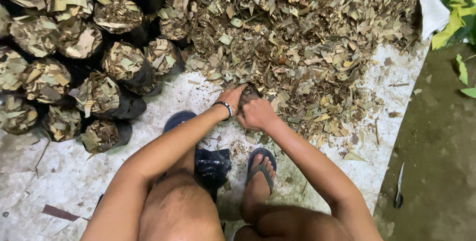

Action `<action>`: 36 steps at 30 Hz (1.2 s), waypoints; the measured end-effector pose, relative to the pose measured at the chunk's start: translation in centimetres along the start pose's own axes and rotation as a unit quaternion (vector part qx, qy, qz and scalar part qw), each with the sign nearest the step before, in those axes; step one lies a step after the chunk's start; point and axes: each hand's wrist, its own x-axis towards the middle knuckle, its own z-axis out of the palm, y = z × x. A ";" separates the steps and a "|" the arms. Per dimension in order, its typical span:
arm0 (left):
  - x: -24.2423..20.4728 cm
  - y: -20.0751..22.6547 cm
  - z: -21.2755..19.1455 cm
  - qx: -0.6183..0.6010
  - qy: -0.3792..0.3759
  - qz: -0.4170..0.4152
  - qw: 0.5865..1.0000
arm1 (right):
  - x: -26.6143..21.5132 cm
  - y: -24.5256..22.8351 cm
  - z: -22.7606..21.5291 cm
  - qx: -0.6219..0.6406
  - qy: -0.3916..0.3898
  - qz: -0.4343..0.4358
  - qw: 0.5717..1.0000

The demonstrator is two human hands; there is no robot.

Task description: The person sits on the floor and fills small black plant pots with dried leaf material from a large pile. They scoop the material by hand, pack it into each pot, and place the filled pots into a stack on the left.

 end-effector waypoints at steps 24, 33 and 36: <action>0.1 0.3 -2.1 0.065 -0.019 0.154 0.986 | 2.2 1.6 8.5 -0.015 0.126 0.001 0.992; -3.7 1.6 -1.3 -0.065 0.022 -0.019 0.997 | -1.3 3.7 0.2 0.304 -0.068 0.050 0.949; -3.4 0.8 -1.3 -0.027 0.032 0.013 0.999 | -2.0 3.8 -2.1 0.337 -0.008 0.029 0.941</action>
